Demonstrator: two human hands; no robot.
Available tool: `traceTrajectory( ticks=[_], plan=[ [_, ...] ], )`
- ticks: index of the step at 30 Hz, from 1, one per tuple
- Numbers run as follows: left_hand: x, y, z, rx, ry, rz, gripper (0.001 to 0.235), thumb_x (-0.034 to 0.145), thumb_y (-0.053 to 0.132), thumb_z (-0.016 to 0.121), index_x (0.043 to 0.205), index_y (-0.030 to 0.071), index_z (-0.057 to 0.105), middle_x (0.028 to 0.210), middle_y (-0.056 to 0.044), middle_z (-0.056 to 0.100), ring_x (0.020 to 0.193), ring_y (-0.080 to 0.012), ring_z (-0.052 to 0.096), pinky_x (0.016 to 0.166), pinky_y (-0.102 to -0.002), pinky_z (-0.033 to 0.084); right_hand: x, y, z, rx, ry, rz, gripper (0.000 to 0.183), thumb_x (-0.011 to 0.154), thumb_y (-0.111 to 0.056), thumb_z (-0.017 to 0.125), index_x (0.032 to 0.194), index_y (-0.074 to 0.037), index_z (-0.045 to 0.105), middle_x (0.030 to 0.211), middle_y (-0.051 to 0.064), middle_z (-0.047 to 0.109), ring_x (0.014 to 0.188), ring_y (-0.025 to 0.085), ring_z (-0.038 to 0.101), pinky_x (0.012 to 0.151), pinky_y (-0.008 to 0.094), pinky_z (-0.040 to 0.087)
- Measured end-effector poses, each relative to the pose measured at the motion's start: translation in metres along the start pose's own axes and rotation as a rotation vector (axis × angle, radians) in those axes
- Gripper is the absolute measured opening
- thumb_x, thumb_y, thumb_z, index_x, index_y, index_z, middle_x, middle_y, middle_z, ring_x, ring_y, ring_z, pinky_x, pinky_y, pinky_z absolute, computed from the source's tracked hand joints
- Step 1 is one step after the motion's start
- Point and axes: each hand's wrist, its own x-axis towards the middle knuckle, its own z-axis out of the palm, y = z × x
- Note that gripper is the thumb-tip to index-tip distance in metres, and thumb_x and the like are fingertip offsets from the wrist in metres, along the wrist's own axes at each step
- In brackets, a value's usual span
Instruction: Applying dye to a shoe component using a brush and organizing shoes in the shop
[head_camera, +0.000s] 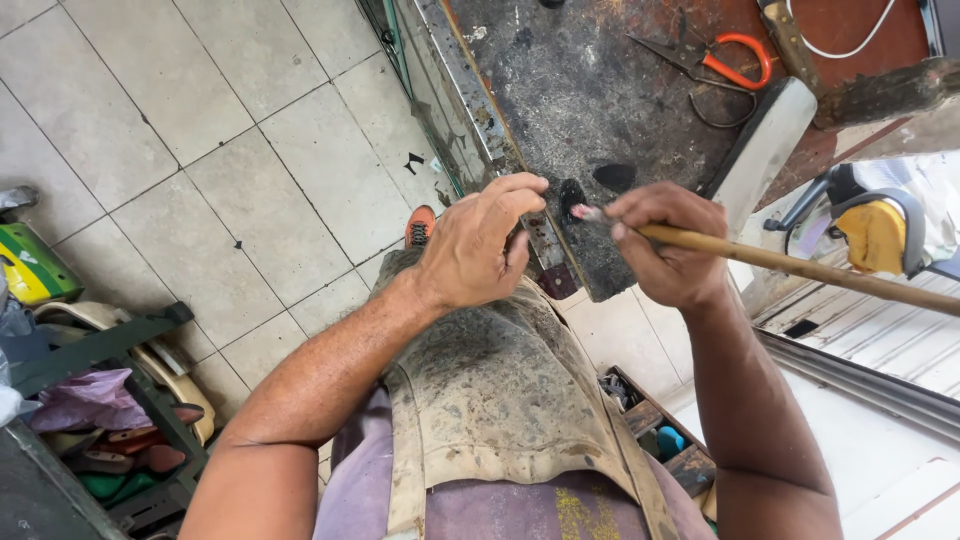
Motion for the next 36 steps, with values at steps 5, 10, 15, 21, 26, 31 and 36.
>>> traceTrajectory(
  ticks=[5,10,15,21,26,31,36],
  plan=[
    [-0.006,-0.005,-0.002,-0.018,0.017,-0.030,0.038,0.087,0.002,0.057,0.124,0.008,0.054,0.127,-0.014,0.063,0.093,-0.0344,0.074,0.077,-0.045,0.060,-0.006,0.004,-0.012,-0.052,0.049,-0.014,0.018,0.085,0.008,0.075,0.077,0.000,0.061,0.081,0.022,0.073,0.056,0.022,0.064,0.045,0.029,0.044],
    [-0.009,-0.003,-0.006,-0.028,0.006,-0.044,0.038,0.086,0.001,0.058,0.124,0.006,0.055,0.125,-0.015,0.064,0.096,-0.0379,0.073,0.078,-0.048,0.060,-0.019,0.018,-0.005,0.001,0.037,-0.031,0.013,0.084,0.009,0.071,0.078,0.000,0.063,0.079,0.021,0.072,0.052,0.021,0.059,0.045,0.028,0.044],
    [-0.011,-0.005,-0.009,-0.040,0.016,-0.059,0.038,0.086,-0.001,0.059,0.123,0.005,0.054,0.122,-0.016,0.064,0.098,-0.0406,0.073,0.078,-0.050,0.060,-0.004,0.007,-0.004,-0.034,0.058,-0.017,0.016,0.083,0.008,0.075,0.077,-0.001,0.062,0.079,0.020,0.073,0.055,0.020,0.060,0.046,0.028,0.043],
    [-0.012,-0.010,-0.003,-0.027,0.023,-0.054,0.038,0.086,0.001,0.059,0.124,0.005,0.055,0.120,-0.016,0.065,0.098,-0.0399,0.073,0.078,-0.050,0.060,0.004,0.016,0.018,-0.026,0.029,-0.107,0.013,0.082,0.014,0.071,0.079,0.002,0.066,0.079,0.023,0.072,0.064,0.031,0.070,0.049,0.031,0.050],
    [0.002,-0.004,0.003,-0.099,-0.071,-0.017,0.047,0.086,-0.006,0.050,0.131,0.005,0.055,0.119,-0.019,0.066,0.077,-0.0293,0.071,0.072,-0.042,0.060,0.000,0.001,0.014,0.007,-0.040,-0.016,0.015,0.081,0.009,0.073,0.076,-0.002,0.065,0.077,0.018,0.073,0.055,0.023,0.063,0.044,0.029,0.045],
    [0.023,0.011,-0.003,-0.102,-0.121,-0.006,0.055,0.084,-0.010,0.046,0.136,0.007,0.051,0.121,-0.018,0.065,0.077,-0.0298,0.072,0.071,-0.044,0.060,0.002,0.008,0.004,0.027,0.020,-0.038,0.013,0.081,0.010,0.072,0.077,0.001,0.063,0.078,0.022,0.072,0.056,0.020,0.062,0.044,0.028,0.042],
    [0.022,0.007,0.000,-0.074,-0.131,-0.005,0.055,0.083,-0.007,0.045,0.136,0.010,0.050,0.121,-0.013,0.063,0.079,-0.0344,0.072,0.066,-0.045,0.057,-0.011,0.007,0.005,-0.032,0.008,-0.071,0.012,0.079,0.008,0.074,0.075,-0.001,0.066,0.081,0.021,0.074,0.055,0.022,0.064,0.043,0.028,0.045]
  ],
)
